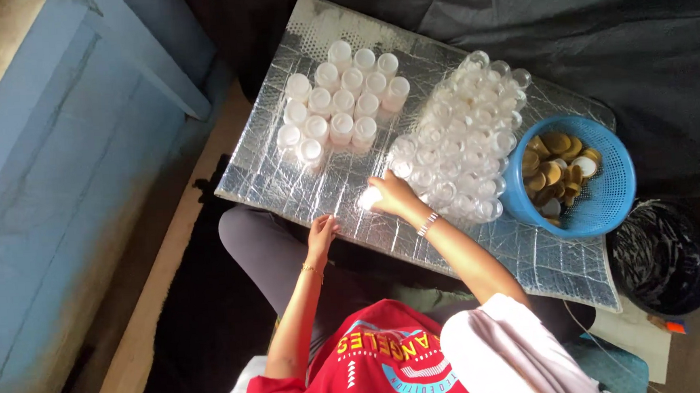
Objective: The person sits on the floor and repeatedly picks small white plastic containers from a pile, places a yellow lid into each, and sets the assembled unit aside. The person continues this cycle throughout the clip, handling containers and lids by hand.
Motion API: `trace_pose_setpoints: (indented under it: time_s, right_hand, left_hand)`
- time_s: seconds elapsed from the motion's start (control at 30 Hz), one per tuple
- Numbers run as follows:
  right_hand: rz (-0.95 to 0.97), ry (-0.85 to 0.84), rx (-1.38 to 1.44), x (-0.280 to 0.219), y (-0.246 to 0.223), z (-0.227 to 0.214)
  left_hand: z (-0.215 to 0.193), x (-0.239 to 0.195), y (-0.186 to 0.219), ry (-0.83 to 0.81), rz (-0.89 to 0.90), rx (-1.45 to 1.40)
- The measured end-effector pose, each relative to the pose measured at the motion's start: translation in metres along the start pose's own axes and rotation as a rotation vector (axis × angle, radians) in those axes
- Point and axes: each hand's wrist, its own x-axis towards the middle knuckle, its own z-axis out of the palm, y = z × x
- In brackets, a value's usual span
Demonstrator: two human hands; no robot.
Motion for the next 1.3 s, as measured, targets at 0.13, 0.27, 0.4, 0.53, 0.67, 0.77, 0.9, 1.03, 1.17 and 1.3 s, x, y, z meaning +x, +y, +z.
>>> trace_pose_setpoints:
  time_s: [0.13, 0.27, 0.4, 0.53, 0.67, 0.77, 0.9, 1.03, 1.17, 1.3]
  right_hand:
    - [-0.053, 0.219, 0.033, 0.057, -0.038, 0.001]
    - [-0.061, 0.399, 0.091, 0.119, -0.027, 0.037]
    - [-0.109, 0.533, 0.161, 0.143, -0.004, 0.050]
    - [0.052, 0.589, -0.101, 0.122, 0.036, 0.005]
    - [0.447, 0.118, -0.201, 0.129, 0.091, -0.005]
    - [0.380, 0.087, -0.257, 0.131, 0.098, -0.005]
    - [0.285, 0.121, -0.285, 0.150, 0.118, 0.013]
    - [0.248, 0.081, -0.252, 0.140, 0.104, 0.004]
    - [0.149, 0.204, -0.170, 0.127, 0.097, 0.002]
    - [-0.046, 0.426, -0.148, 0.110, 0.089, -0.007]
  left_hand:
    - [0.003, -0.021, 0.030, -0.046, -0.016, -0.083]
    - [0.005, -0.045, 0.060, -0.071, -0.003, -0.162]
    - [0.000, -0.041, 0.058, -0.053, -0.023, -0.221]
    - [0.001, -0.024, 0.040, -0.055, -0.062, -0.214]
    - [0.005, -0.018, 0.039, -0.047, -0.097, -0.218]
    - [0.005, -0.015, 0.036, -0.052, -0.108, -0.224]
    - [0.005, -0.013, 0.036, -0.066, -0.106, -0.208]
    - [0.005, -0.012, 0.034, -0.069, -0.113, -0.197]
    - [0.006, -0.019, 0.043, -0.059, -0.110, -0.190]
    - [0.005, -0.022, 0.044, -0.052, -0.107, -0.184]
